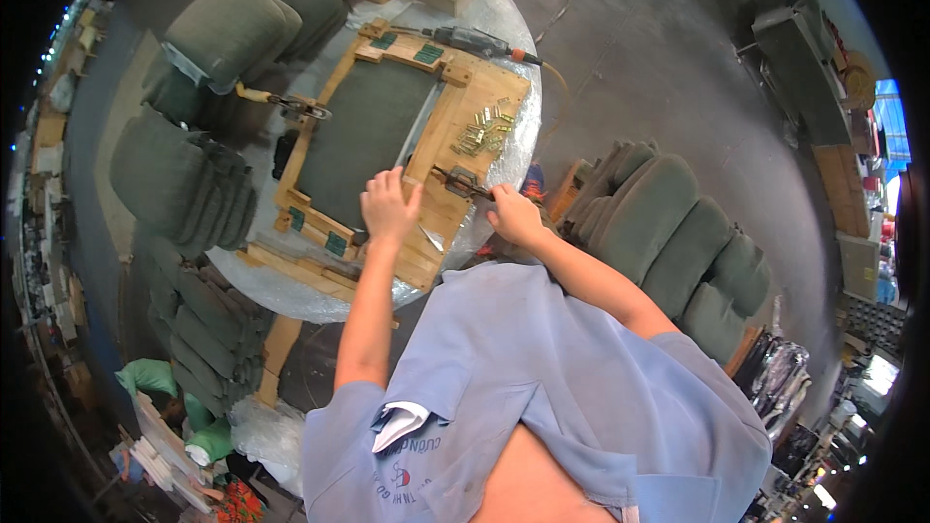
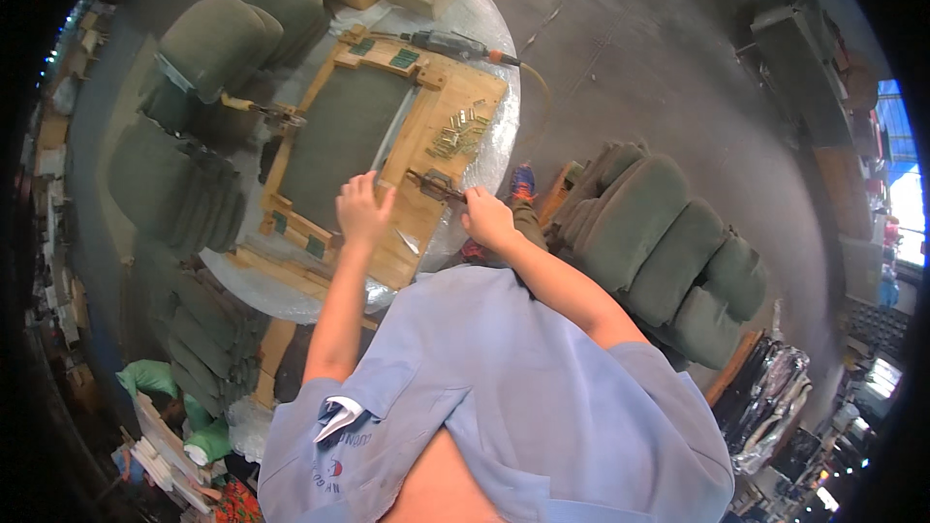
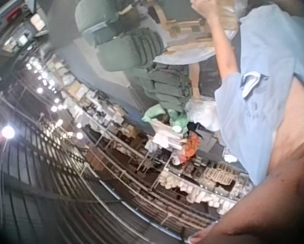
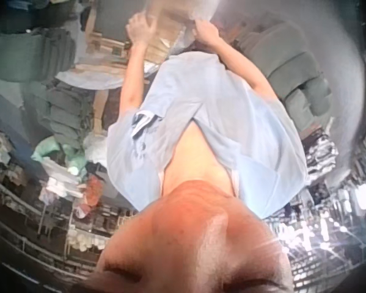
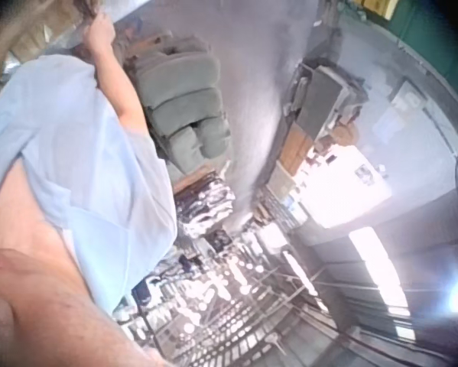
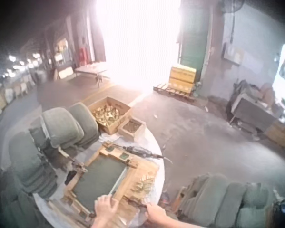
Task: The person assembles a chair by placing a green cushion onto a wooden frame, securing it with a pneumatic drill and fasteners, and adjusting the frame. The person repeats this process for multiple cushions, stacking the finished units on the table.
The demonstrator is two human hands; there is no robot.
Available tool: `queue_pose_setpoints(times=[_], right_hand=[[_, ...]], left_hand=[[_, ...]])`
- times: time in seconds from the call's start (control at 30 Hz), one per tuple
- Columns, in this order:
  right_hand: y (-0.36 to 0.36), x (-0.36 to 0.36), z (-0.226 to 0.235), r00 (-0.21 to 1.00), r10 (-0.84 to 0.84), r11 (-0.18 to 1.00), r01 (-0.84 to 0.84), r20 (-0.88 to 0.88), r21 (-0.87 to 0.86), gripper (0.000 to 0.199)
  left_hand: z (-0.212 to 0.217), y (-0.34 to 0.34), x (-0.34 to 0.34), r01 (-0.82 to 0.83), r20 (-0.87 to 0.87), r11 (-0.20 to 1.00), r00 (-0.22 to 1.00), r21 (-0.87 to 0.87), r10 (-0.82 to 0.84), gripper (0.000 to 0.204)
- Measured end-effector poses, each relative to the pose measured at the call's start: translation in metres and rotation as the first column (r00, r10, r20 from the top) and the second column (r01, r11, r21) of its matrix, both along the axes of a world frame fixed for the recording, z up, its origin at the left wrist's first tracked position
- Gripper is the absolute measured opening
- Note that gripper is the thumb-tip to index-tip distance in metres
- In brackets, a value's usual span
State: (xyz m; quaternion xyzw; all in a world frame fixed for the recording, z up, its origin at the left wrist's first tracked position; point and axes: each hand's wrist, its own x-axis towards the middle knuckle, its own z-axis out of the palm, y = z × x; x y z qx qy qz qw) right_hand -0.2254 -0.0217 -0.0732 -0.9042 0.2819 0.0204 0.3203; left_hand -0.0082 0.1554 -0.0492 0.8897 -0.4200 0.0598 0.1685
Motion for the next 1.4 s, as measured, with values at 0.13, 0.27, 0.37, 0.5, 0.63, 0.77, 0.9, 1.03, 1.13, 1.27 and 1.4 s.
queue_pose_setpoints(times=[0.13,0.27,0.37,0.5,0.63,0.77,0.9,1.03,1.13,1.27,1.4], right_hand=[[0.0,-0.001,0.0,0.999,-0.043,0.999,0.043,0.011,-0.027,0.028],[0.005,0.008,-0.012,0.999,-0.033,0.999,0.033,0.013,0.015,0.025],[-0.001,0.005,-0.012,0.999,-0.037,0.999,0.037,0.004,0.027,0.024],[-0.009,-0.001,-0.013,0.999,-0.036,0.999,0.036,-0.002,0.02,0.024],[-0.007,-0.001,-0.011,0.999,-0.034,0.999,0.034,0.005,0.017,0.023],[-0.004,0.001,-0.012,1.0,-0.005,1.0,0.005,0.007,0.003,0.023],[-0.005,-0.002,-0.019,0.998,-0.043,0.999,0.042,0.056,0.016,0.022],[-0.009,-0.008,-0.016,0.995,-0.024,0.999,0.019,0.099,0.045,0.024],[-0.01,-0.009,-0.008,0.992,-0.064,0.992,0.051,0.111,0.116,0.027],[-0.012,-0.012,-0.011,0.994,-0.087,0.979,0.074,0.064,0.19,0.03],[-0.012,-0.033,-0.02,0.985,-0.173,0.924,0.168,-0.017,0.343,0.034]], left_hand=[[-0.005,-0.015,-0.004,-0.013,-0.053,0.986,0.998,0.166,0.022,0.048],[0.013,-0.009,0.003,-0.058,-0.165,0.954,0.98,0.294,0.11,0.047],[0.021,-0.007,0.0,-0.06,-0.213,0.942,0.967,0.331,0.137,0.051],[0.038,-0.011,-0.006,-0.053,-0.199,0.969,0.975,0.243,0.103,0.049],[0.044,-0.013,-0.001,-0.083,-0.181,0.979,0.977,0.185,0.117,0.05],[0.041,-0.017,0.013,-0.101,-0.142,0.937,0.978,0.334,0.156,0.051],[0.021,-0.015,0.017,-0.08,-0.114,0.947,0.986,0.311,0.121,0.051],[0.016,-0.007,0.024,0.025,-0.097,0.937,0.995,0.35,0.01,0.051],[0.01,-0.006,0.022,0.031,-0.053,0.94,0.999,0.339,-0.014,0.05],[0.003,-0.003,0.019,-0.039,-0.062,0.982,0.997,0.184,0.051,0.048],[-0.005,0.0,0.022,-0.021,-0.201,0.988,0.978,0.15,0.052,0.043]])
